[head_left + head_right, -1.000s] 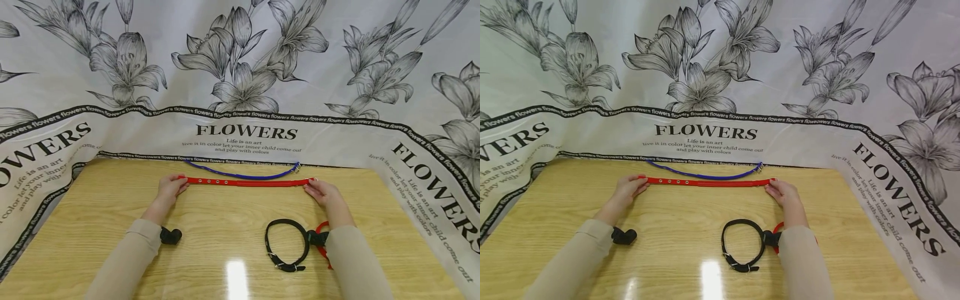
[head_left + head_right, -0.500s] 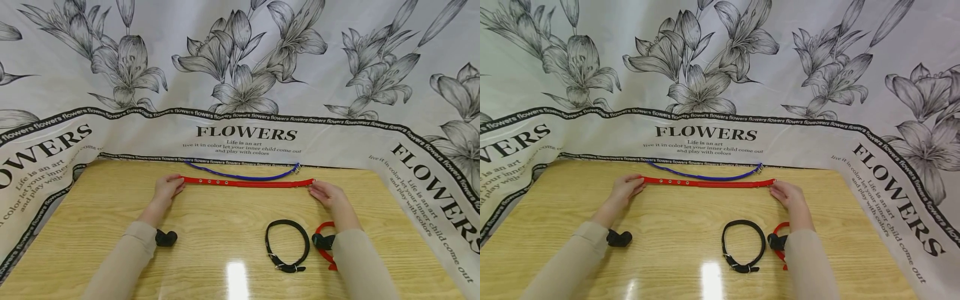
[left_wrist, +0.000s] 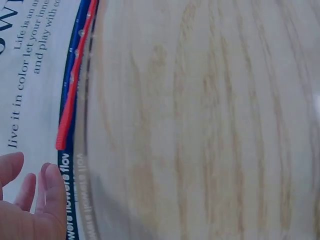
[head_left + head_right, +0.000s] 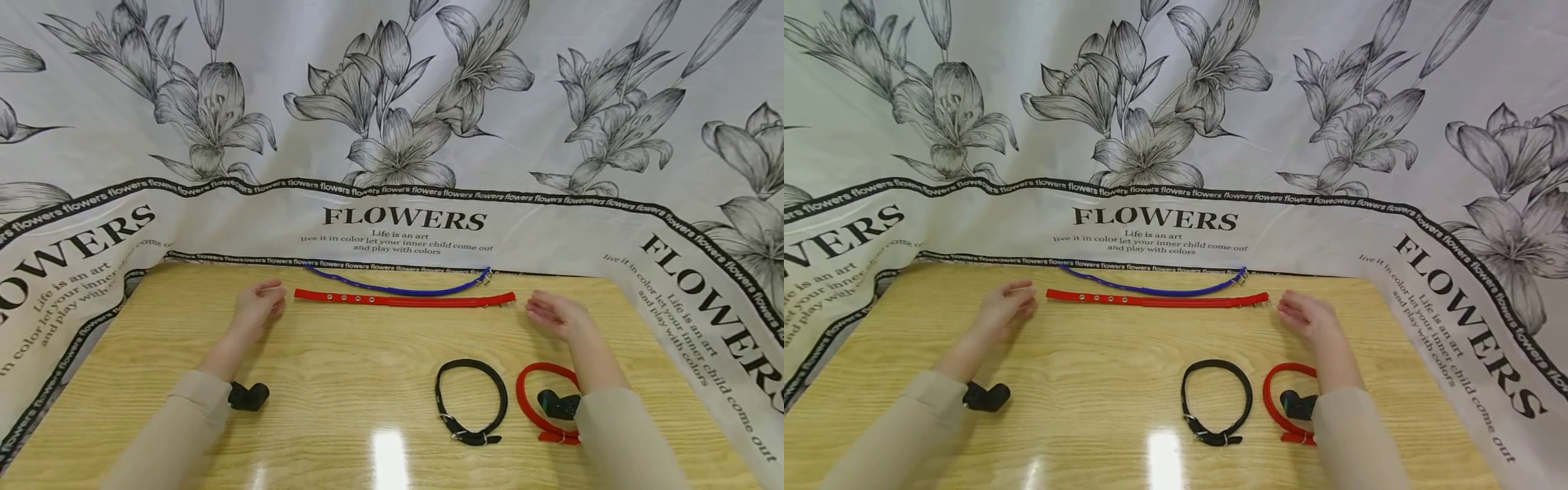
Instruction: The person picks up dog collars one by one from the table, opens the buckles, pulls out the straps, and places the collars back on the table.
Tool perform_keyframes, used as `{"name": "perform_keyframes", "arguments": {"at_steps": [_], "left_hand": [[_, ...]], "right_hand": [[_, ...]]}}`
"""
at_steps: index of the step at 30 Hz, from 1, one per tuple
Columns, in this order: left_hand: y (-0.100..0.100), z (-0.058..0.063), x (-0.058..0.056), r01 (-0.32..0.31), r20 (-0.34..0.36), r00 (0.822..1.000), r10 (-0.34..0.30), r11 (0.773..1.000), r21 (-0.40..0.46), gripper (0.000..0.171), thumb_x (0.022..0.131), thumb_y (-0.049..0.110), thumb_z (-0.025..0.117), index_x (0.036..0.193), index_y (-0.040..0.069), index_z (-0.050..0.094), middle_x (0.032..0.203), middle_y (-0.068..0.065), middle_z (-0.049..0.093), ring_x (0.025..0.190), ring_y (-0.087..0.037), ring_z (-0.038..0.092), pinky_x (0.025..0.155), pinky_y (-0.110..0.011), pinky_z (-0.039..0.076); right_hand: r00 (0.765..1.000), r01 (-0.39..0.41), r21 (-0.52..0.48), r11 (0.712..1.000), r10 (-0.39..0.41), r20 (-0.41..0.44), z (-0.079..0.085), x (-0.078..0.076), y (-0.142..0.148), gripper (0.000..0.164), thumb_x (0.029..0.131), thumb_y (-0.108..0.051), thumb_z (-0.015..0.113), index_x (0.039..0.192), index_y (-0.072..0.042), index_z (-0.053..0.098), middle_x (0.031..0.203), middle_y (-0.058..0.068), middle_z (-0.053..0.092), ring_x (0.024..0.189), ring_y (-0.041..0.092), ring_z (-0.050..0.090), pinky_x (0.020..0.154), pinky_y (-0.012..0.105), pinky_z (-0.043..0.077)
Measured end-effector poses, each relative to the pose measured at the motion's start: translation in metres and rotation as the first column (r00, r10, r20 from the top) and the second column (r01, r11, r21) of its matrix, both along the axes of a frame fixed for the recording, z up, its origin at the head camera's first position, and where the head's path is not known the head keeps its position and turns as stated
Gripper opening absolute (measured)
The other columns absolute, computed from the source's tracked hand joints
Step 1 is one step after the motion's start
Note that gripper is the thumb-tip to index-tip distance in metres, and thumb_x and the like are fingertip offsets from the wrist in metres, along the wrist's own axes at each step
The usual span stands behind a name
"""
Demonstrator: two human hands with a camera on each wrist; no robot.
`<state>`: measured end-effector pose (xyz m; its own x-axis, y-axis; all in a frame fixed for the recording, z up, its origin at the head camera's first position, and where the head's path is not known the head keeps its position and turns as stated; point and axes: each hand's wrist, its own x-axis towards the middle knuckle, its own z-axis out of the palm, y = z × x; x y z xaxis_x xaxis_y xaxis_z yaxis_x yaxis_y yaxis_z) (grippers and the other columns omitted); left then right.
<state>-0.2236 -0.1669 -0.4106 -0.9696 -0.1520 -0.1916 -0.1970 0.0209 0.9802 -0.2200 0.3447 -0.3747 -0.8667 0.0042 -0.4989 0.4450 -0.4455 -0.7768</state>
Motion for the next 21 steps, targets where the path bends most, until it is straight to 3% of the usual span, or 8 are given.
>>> {"name": "perform_keyframes", "arguments": {"at_steps": [4,9,11,13,15,16,19,21], "left_hand": [[0.005,0.008,0.004,0.06,-0.045,0.997,-0.063,0.996,-0.06,0.043,0.093,0.011,0.056,0.129,-0.01,0.045,0.114,-0.021,0.057,0.094,-0.018,0.059,0.082,-0.028,0.052],[0.019,0.009,0.009,0.146,-0.109,0.981,-0.159,0.983,-0.114,0.044,0.091,0.015,0.062,0.124,-0.01,0.05,0.107,-0.011,0.061,0.093,-0.015,0.058,0.081,-0.032,0.053],[0.028,0.009,0.012,0.195,-0.138,0.966,-0.219,0.966,-0.17,0.042,0.09,0.016,0.063,0.122,-0.009,0.052,0.104,-0.009,0.062,0.092,-0.015,0.058,0.081,-0.034,0.053],[0.04,0.009,0.017,0.244,-0.187,0.934,-0.303,0.927,-0.284,0.037,0.088,0.015,0.065,0.117,-0.007,0.056,0.102,-0.011,0.063,0.09,-0.018,0.06,0.08,-0.035,0.053],[0.054,0.011,0.027,0.282,-0.225,0.886,-0.407,0.855,-0.435,0.031,0.086,0.012,0.067,0.113,-0.003,0.061,0.104,-0.012,0.064,0.094,-0.024,0.06,0.081,-0.038,0.052],[0.061,0.013,0.033,0.298,-0.245,0.845,-0.476,0.798,-0.523,0.029,0.085,0.01,0.067,0.111,-0.002,0.062,0.106,-0.013,0.064,0.096,-0.027,0.059,0.082,-0.04,0.051],[0.083,0.012,0.049,0.297,-0.273,0.684,-0.676,0.6,-0.743,0.025,0.083,0.01,0.07,0.106,0.003,0.065,0.105,-0.008,0.063,0.098,-0.026,0.059,0.085,-0.038,0.05],[0.098,0.01,0.058,0.282,-0.255,0.562,-0.787,0.472,-0.835,0.025,0.082,0.012,0.071,0.106,0.006,0.066,0.105,-0.005,0.062,0.099,-0.021,0.059,0.087,-0.034,0.049]], "right_hand": [[0.993,-0.053,0.033,0.998,0.056,-0.099,0.008,0.012,0.004,0.031,0.092,0.003,0.052,0.074,-0.013,0.071,0.077,0.004,0.069,0.072,0.016,0.067,0.072,0.028,0.055],[0.971,-0.124,0.027,0.992,0.127,-0.202,0.017,0.027,-0.003,0.028,0.092,0.004,0.052,0.083,-0.013,0.073,0.084,0.005,0.069,0.078,0.016,0.068,0.073,0.027,0.055],[0.952,-0.16,0.087,0.983,0.177,-0.251,0.018,0.033,-0.008,0.026,0.092,0.003,0.053,0.088,-0.013,0.073,0.087,0.003,0.069,0.081,0.015,0.067,0.074,0.027,0.055],[0.917,-0.186,0.259,0.948,0.262,-0.3,0.018,0.04,-0.014,0.02,0.092,0.0,0.055,0.096,-0.012,0.071,0.09,-0.001,0.068,0.084,0.012,0.066,0.075,0.026,0.054],[0.869,-0.176,0.502,0.847,0.373,-0.325,0.017,0.047,-0.022,0.018,0.091,-0.006,0.059,0.108,-0.006,0.067,0.094,-0.002,0.067,0.085,0.008,0.065,0.076,0.024,0.054],[0.841,-0.15,0.632,0.76,0.434,-0.322,0.016,0.051,-0.025,0.022,0.091,-0.009,0.061,0.112,-0.004,0.065,0.097,-0.001,0.067,0.086,0.005,0.064,0.076,0.023,0.054],[0.762,-0.041,0.873,0.485,0.581,-0.287,0.012,0.063,-0.037,0.034,0.088,-0.014,0.065,0.117,0.004,0.06,0.103,0.01,0.066,0.087,0.004,0.062,0.073,0.021,0.053],[0.691,0.025,0.926,0.377,0.663,-0.289,0.008,0.071,-0.044,0.031,0.087,-0.011,0.066,0.113,0.004,0.062,0.106,0.017,0.065,0.088,0.011,0.063,0.072,0.023,0.054]]}}
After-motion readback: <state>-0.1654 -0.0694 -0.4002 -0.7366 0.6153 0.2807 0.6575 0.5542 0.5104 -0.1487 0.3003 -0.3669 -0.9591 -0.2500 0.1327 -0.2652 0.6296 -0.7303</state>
